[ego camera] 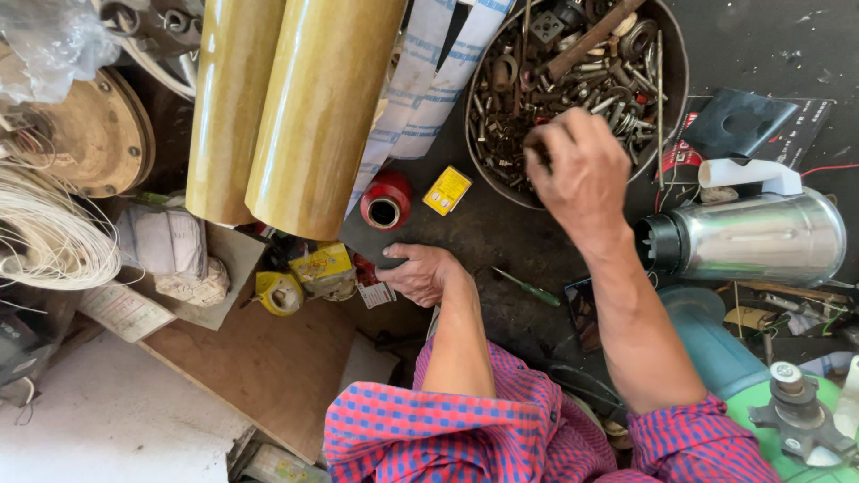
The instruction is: The person works on a green electric motor, using pliers to adjust a metal bracket and a screwdriver to tighten screws. The person repeatedly picks up and places down tools and small parts while manipulating the motor on a cluttered workbench.
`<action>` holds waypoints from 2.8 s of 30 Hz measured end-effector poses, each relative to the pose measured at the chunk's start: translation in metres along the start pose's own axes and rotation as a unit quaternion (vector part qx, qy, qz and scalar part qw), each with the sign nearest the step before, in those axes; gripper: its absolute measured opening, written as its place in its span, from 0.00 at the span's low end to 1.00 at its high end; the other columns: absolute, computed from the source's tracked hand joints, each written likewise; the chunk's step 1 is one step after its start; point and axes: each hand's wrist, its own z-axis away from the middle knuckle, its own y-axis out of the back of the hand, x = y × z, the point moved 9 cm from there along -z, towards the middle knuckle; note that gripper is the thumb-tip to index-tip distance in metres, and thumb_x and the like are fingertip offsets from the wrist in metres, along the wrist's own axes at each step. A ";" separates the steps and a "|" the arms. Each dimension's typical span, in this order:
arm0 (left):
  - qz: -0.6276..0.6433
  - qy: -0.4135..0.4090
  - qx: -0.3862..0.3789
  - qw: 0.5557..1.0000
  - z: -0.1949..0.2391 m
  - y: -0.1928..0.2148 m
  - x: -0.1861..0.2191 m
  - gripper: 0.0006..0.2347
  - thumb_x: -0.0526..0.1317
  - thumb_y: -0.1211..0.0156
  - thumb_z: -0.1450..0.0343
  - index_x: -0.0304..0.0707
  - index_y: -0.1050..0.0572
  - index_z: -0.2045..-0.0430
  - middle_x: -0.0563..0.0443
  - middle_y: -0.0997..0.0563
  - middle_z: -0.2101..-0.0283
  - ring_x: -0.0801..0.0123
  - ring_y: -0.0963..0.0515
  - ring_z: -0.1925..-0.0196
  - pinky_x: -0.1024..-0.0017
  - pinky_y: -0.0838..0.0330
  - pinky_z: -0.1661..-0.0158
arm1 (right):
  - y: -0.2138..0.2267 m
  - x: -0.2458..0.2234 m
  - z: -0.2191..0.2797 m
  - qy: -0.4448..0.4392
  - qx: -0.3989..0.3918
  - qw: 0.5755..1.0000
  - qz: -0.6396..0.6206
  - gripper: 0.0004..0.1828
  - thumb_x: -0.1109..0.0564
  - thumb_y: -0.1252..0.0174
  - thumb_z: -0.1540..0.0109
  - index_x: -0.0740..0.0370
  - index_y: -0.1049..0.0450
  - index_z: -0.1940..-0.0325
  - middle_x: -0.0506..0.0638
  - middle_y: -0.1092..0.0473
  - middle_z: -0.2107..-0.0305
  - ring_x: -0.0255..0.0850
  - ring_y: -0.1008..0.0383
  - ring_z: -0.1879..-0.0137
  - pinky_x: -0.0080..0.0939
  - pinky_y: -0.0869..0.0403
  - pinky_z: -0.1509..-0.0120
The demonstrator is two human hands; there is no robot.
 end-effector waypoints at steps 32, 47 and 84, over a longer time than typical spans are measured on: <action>0.116 -0.071 -0.117 0.984 -0.008 0.009 -0.006 0.35 0.69 0.56 0.25 0.34 0.35 0.39 0.28 0.24 0.46 0.39 0.23 0.47 0.46 0.30 0.48 | 0.184 -0.009 0.372 -0.346 -0.010 0.890 -0.296 0.09 0.58 0.34 0.44 0.61 0.18 0.61 0.49 0.20 0.65 0.44 0.18 0.60 0.41 0.22 0.55; 0.207 -0.656 -0.685 0.242 0.344 0.337 -0.087 0.27 0.43 0.47 0.23 0.36 0.40 0.28 0.38 0.30 0.32 0.56 0.31 0.30 0.62 0.40 0.30 | 0.244 0.121 0.647 -0.496 0.134 0.822 -0.246 0.12 0.56 0.33 0.42 0.60 0.17 0.56 0.52 0.21 0.66 0.43 0.21 0.64 0.41 0.25 0.58; -0.115 -0.683 -0.698 0.180 0.416 0.387 -0.166 0.56 0.52 0.19 0.46 0.26 0.48 0.25 0.29 0.34 0.26 0.49 0.33 0.24 0.57 0.43 0.26 | 0.333 0.192 0.507 -0.188 0.220 0.827 -0.482 0.10 0.61 0.30 0.43 0.59 0.18 0.57 0.47 0.20 0.63 0.36 0.18 0.58 0.35 0.21 0.54</action>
